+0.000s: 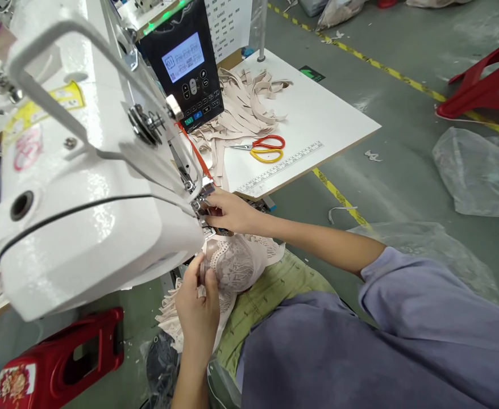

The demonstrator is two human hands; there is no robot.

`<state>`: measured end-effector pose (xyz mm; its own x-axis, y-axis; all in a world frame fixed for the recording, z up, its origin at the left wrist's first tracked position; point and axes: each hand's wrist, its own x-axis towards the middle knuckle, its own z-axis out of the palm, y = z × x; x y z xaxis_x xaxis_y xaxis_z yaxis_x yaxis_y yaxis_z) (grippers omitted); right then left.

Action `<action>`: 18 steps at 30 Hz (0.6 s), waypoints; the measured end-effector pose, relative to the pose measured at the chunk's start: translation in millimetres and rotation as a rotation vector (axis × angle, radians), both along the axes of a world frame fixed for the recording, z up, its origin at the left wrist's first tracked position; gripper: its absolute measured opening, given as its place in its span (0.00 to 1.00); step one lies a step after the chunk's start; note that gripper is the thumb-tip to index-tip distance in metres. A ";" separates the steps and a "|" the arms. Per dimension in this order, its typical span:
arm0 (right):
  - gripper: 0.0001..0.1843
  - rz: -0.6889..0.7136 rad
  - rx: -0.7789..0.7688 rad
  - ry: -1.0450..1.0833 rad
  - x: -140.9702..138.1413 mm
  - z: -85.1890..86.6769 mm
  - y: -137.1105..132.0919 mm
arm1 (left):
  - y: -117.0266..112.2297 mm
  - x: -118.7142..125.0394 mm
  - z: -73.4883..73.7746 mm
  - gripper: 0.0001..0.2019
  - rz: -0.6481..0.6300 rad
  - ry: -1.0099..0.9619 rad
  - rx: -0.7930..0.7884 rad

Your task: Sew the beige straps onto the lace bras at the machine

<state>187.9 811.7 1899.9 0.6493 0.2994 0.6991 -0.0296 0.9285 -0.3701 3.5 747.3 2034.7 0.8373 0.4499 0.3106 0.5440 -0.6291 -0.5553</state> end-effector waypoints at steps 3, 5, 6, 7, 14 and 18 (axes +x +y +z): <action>0.04 -0.007 -0.023 -0.004 -1.4 -0.2 -0.9 | 1.5 0.7 -14.6 0.19 -0.183 0.002 0.238; 0.04 -0.022 -0.042 -0.005 -2.1 0.3 -3.0 | -0.8 5.9 -29.7 0.21 -0.300 0.047 0.341; 0.04 -0.024 -0.051 -0.007 -2.3 0.6 -4.6 | -2.6 9.0 -37.5 0.23 -0.314 0.080 0.352; 0.04 -0.020 -0.060 -0.007 -2.4 0.8 -6.6 | -4.5 12.0 -44.4 0.25 -0.300 0.115 0.346; 0.05 0.002 -0.081 -0.021 -2.2 1.4 -14.3 | -9.1 12.6 -54.6 0.27 -0.209 0.192 0.328; 0.05 -0.018 -0.080 0.003 -3.1 2.8 -9.9 | -6.9 10.3 -47.8 0.26 -0.218 0.179 0.310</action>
<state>184.7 801.8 1902.7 0.6569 0.3424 0.6717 -0.0141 0.8964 -0.4431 13.8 740.4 1986.8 0.9558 0.1641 0.2439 0.2938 -0.5075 -0.8100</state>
